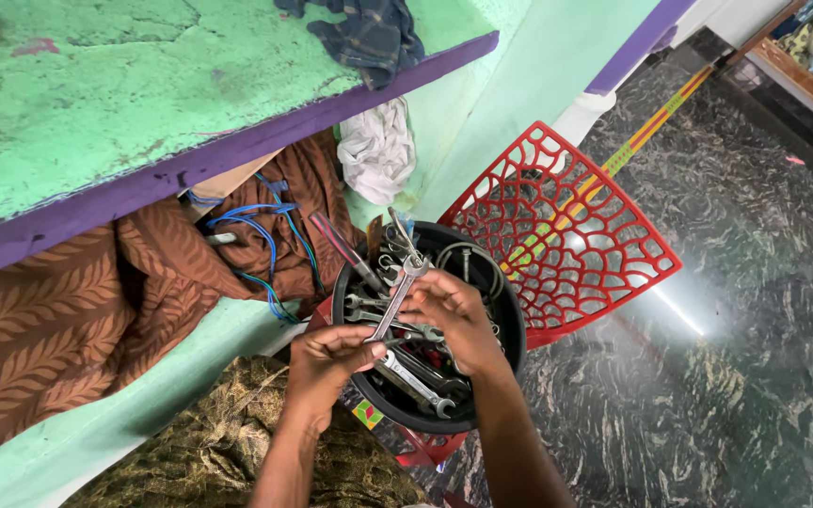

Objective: The person repeatedly picks up wrenches from a black bucket and places them onto a green shelf. They select individual wrenches, move them to the shelf, and arrange them in a row, repeating this process throughout the video.

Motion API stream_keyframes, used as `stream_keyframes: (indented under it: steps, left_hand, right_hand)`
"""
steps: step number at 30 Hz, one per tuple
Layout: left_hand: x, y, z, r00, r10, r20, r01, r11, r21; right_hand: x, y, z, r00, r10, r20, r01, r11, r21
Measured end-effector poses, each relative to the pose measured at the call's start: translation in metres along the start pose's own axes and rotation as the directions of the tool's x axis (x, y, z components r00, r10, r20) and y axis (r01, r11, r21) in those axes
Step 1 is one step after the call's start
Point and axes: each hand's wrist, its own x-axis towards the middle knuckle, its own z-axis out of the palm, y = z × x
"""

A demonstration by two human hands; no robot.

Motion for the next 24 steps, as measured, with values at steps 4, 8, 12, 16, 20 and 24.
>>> stream_keyframes:
  steps: [4, 8, 12, 16, 20, 24]
  left_hand:
    - [-0.005, 0.003, 0.002, 1.000, 0.013, -0.022, -0.014, 1.000, -0.022]
    - [-0.012, 0.012, 0.002, 0.998, 0.027, -0.056, -0.030, 0.998, -0.052]
    - [-0.024, 0.027, -0.001, 0.993, 0.106, -0.056, -0.112, 0.987, -0.115]
    - [-0.044, 0.052, -0.011, 0.974, 0.212, -0.081, -0.219, 0.972, -0.090]
    - [-0.066, 0.082, -0.029, 0.944, 0.289, -0.161, -0.299, 0.954, -0.037]
    - [-0.087, 0.108, -0.052, 0.830, 0.519, -0.204, -0.497, 0.854, 0.151]
  right_hand:
    - [-0.003, -0.012, 0.015, 0.999, 0.022, 0.027, -0.021, 0.999, -0.047]
    - [-0.002, -0.017, 0.028, 0.996, -0.039, 0.081, 0.050, 0.989, -0.138]
    - [0.005, -0.022, 0.041, 0.988, -0.098, 0.120, 0.116, 0.982, -0.151]
    - [0.018, -0.041, 0.064, 0.977, -0.122, 0.176, 0.137, 0.988, -0.074]
    - [0.030, -0.065, 0.096, 0.957, -0.147, 0.249, 0.169, 0.983, -0.069]
    - [0.041, -0.088, 0.139, 0.931, -0.181, 0.319, 0.216, 0.973, -0.079]
